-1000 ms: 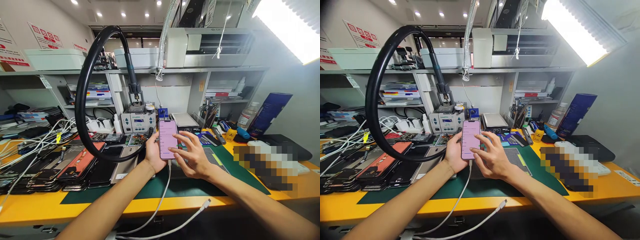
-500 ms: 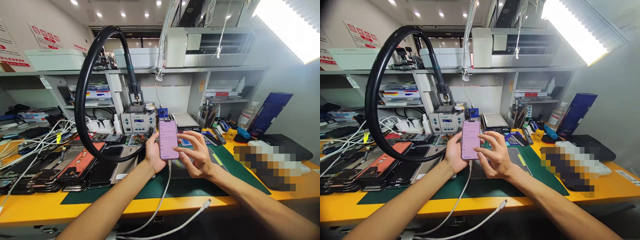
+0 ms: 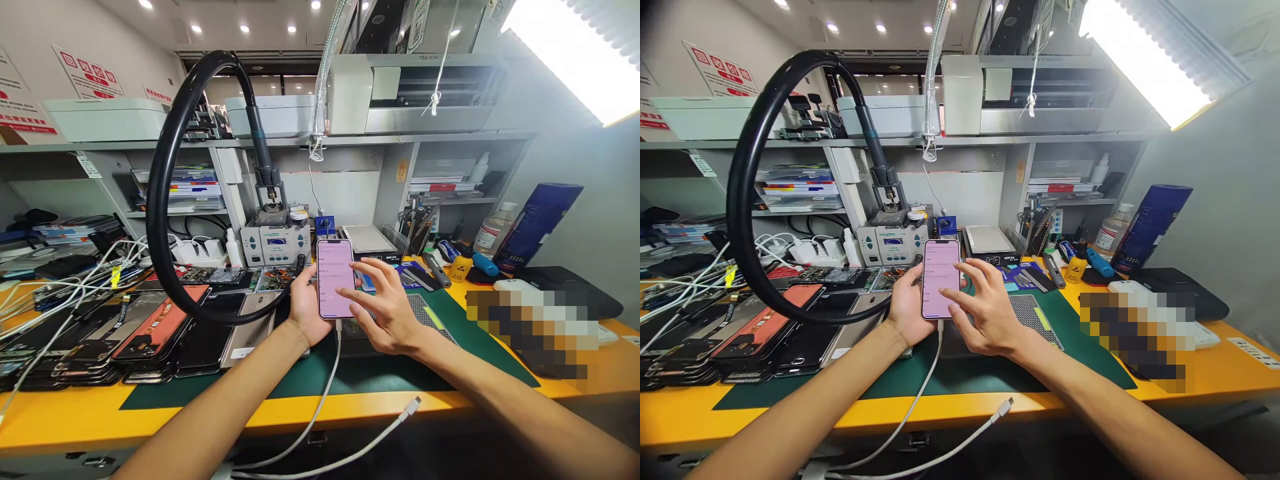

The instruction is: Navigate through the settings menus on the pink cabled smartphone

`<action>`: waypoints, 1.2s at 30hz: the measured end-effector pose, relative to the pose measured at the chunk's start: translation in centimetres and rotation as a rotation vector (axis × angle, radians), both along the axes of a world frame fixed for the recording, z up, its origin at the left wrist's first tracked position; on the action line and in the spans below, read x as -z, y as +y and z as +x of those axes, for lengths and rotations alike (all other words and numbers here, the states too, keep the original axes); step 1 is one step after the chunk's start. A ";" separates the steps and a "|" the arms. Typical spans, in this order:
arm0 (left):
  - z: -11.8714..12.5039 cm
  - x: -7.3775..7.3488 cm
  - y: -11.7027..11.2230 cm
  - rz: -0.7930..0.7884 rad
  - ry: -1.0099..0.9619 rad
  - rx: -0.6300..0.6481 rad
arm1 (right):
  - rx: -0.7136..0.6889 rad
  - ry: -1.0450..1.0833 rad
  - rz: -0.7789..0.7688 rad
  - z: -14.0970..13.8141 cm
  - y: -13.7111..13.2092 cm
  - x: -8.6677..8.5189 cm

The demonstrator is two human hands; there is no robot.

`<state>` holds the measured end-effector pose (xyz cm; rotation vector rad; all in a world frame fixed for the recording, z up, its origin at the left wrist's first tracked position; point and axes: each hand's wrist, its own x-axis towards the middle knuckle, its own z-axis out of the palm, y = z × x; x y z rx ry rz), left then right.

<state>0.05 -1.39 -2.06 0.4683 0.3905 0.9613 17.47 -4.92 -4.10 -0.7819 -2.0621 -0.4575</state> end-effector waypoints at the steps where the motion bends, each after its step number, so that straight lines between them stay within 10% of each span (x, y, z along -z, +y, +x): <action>1: 0.0 0.0 0.0 0.002 -0.003 0.011 | 0.017 0.013 0.004 0.1 0.1 0.1; 36: -0.1 0.5 0.2 0.000 0.006 0.043 | 0.080 0.121 0.024 0.7 0.5 0.0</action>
